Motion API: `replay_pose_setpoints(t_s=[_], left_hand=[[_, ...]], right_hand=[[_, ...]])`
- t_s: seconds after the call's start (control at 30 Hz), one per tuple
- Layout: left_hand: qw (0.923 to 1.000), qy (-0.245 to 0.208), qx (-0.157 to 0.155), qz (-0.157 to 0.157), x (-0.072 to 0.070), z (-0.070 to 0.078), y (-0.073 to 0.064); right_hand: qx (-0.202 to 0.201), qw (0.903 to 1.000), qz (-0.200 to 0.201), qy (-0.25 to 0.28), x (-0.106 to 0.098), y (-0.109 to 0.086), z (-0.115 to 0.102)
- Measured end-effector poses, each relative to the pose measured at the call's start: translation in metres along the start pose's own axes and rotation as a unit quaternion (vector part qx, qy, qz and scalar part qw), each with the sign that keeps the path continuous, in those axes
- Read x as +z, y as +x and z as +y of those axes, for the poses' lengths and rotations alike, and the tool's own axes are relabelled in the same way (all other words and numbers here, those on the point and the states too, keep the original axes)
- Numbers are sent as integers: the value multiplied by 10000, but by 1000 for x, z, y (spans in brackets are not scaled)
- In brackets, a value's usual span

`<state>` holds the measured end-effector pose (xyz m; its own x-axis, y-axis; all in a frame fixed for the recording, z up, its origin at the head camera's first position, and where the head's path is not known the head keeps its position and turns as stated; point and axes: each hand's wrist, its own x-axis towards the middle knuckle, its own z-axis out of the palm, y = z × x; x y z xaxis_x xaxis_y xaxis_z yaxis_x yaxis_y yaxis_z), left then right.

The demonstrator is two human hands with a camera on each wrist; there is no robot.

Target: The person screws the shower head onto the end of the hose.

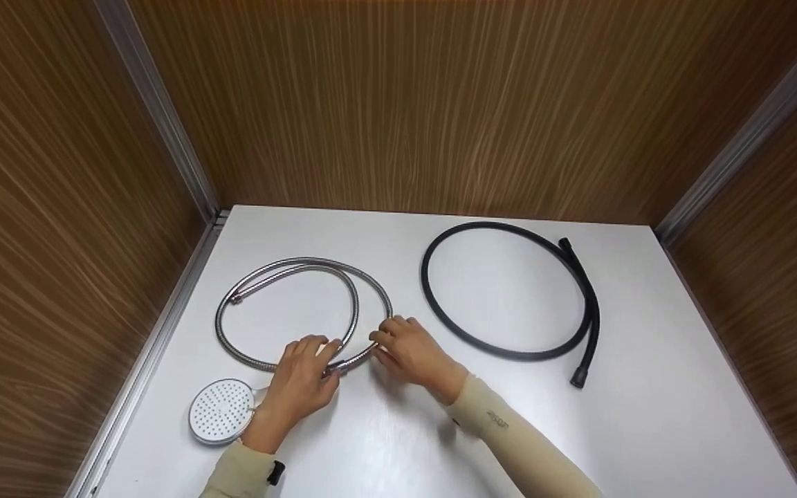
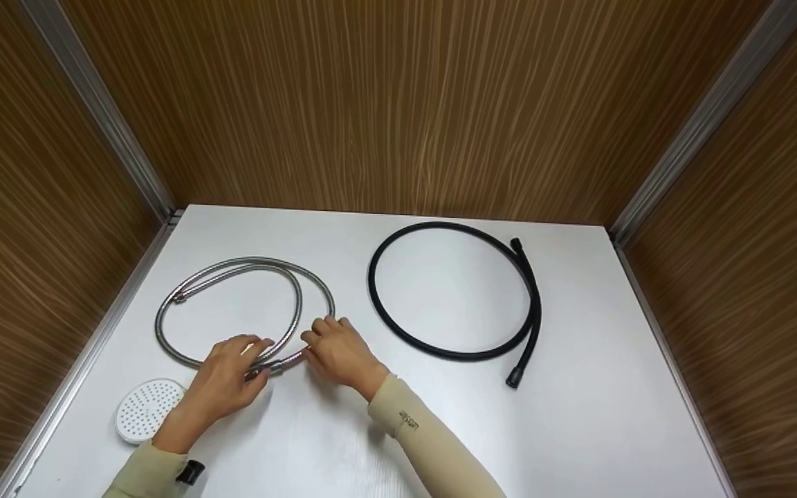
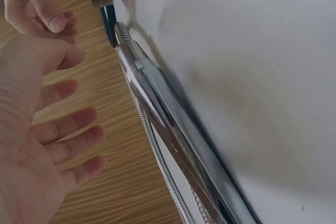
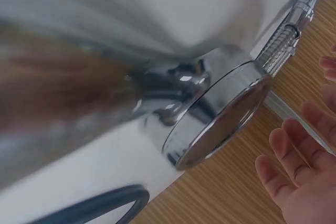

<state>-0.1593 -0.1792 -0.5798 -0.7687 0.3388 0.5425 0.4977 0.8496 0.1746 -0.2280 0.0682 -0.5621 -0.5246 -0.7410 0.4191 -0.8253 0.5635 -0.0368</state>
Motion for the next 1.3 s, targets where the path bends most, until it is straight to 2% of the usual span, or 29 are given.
replay_pose_setpoints(t_s=[0.23,0.47,0.6,0.83,1.0,1.3], left_hand=[[9998,89,179,27,1,8,7],[9998,-22,136,-152,2,13,11],[9997,-71,161,-164,3,15,14],[9992,-37,358,-151,6,21,19],[9985,81,474,-256,6,27,23],[9975,145,590,-359,9,38,29]], right_hand=[[114,9999,35,57,-8,-8,6],[443,9984,-222,285,-18,-17,10],[534,9979,-214,294,-24,-21,15],[555,9982,-37,234,-28,-31,24],[518,9983,121,251,-31,-42,29],[639,9978,118,146,-40,-56,40]])
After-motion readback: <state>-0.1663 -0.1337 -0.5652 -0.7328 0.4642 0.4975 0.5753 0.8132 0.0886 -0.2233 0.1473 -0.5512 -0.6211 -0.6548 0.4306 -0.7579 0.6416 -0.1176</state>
